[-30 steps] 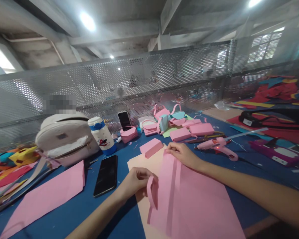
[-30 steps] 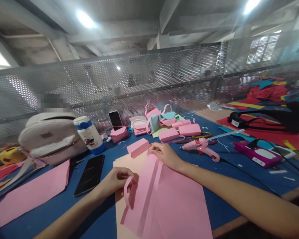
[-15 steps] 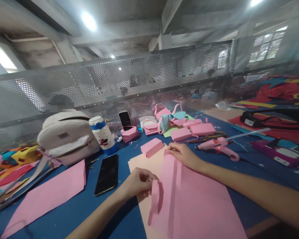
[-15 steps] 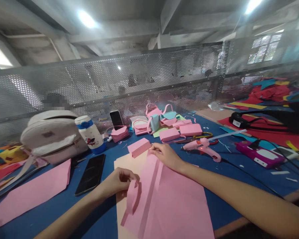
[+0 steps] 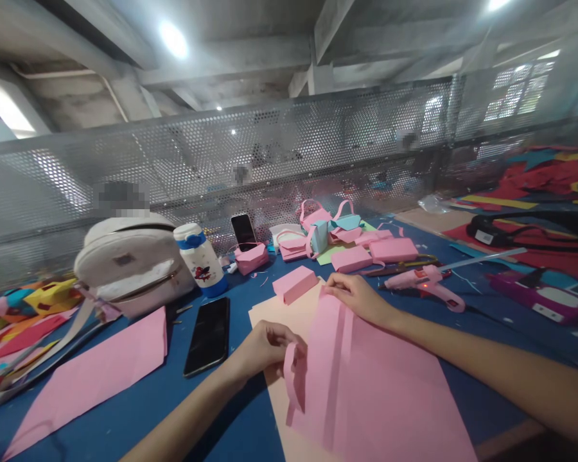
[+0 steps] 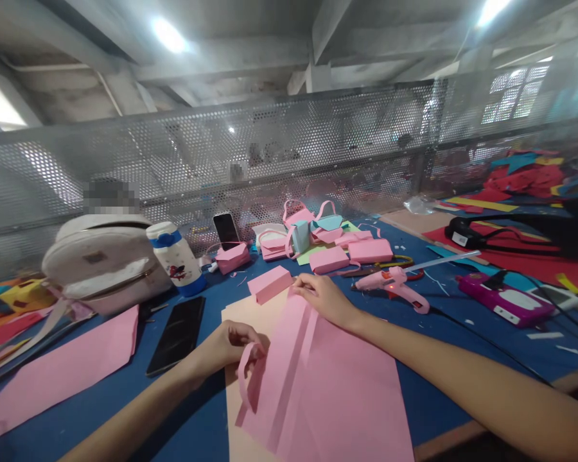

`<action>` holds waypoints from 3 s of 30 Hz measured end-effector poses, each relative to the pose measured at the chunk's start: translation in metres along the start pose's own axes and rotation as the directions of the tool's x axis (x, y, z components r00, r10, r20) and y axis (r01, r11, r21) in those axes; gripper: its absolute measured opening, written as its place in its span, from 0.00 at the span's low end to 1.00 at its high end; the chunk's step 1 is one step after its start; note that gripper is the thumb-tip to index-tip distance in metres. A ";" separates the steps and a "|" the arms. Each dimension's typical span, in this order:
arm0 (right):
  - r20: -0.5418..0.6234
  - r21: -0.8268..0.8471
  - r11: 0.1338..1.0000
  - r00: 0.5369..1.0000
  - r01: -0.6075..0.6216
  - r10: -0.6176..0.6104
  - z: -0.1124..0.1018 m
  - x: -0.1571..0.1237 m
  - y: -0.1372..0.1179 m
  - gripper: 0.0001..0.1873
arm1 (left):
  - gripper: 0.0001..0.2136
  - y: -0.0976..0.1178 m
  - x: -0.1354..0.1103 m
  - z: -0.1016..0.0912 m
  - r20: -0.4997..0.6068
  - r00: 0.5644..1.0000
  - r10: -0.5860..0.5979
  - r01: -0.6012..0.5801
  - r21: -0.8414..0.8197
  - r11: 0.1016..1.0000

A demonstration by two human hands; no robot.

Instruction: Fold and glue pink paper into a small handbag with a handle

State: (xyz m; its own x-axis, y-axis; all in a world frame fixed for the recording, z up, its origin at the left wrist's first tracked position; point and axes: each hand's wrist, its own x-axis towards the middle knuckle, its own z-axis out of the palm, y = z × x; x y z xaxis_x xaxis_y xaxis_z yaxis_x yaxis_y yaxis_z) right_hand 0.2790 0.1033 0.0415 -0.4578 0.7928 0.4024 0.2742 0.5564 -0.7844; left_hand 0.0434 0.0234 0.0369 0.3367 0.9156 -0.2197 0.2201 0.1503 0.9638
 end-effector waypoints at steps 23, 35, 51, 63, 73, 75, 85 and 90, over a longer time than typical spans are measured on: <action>0.282 0.198 0.937 0.932 -0.288 0.227 -0.021 -0.043 -0.020 0.15 | 0.13 0.037 -0.023 -0.039 -0.357 0.916 0.183 -0.138 0.149 0.979; 0.407 -0.300 0.951 0.912 0.077 0.055 0.000 -0.024 -0.068 0.13 | 0.12 0.034 0.011 0.007 -0.026 0.993 0.112 -0.093 0.393 0.915; 0.375 0.216 0.974 0.927 -0.075 -0.012 0.032 -0.027 -0.018 0.16 | 0.14 0.009 0.000 0.032 -0.039 0.955 0.294 -0.225 0.549 0.805; 0.330 0.373 0.913 0.943 -0.162 0.033 0.037 -0.030 -0.020 0.17 | 0.14 0.008 -0.004 0.035 -0.071 0.856 0.512 -0.301 0.738 0.604; 0.325 0.365 0.922 0.946 -0.127 0.002 0.034 -0.031 -0.021 0.13 | 0.14 0.010 -0.002 0.031 -0.074 0.887 0.456 -0.287 0.685 0.670; 0.381 0.450 0.862 0.923 -0.233 0.051 0.034 -0.032 -0.021 0.14 | 0.14 0.010 -0.002 0.031 -0.071 0.884 0.461 -0.305 0.661 0.686; 0.394 0.488 0.807 0.909 -0.332 0.136 0.034 -0.033 -0.023 0.16 | 0.14 0.010 -0.004 0.038 -0.178 0.861 0.477 -0.303 0.573 0.761; 0.357 0.415 0.869 0.927 -0.268 0.116 0.034 -0.031 -0.021 0.14 | 0.14 0.011 0.000 0.033 -0.162 0.924 0.347 -0.219 0.520 0.826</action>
State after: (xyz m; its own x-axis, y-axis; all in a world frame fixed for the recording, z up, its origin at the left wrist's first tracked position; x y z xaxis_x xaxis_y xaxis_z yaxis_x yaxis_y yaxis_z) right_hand 0.2588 0.0587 0.0298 -0.6943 0.7107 0.1137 0.0102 0.1677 -0.9858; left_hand 0.0763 0.0123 0.0427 0.2387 0.9585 0.1555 0.5840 -0.2697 0.7656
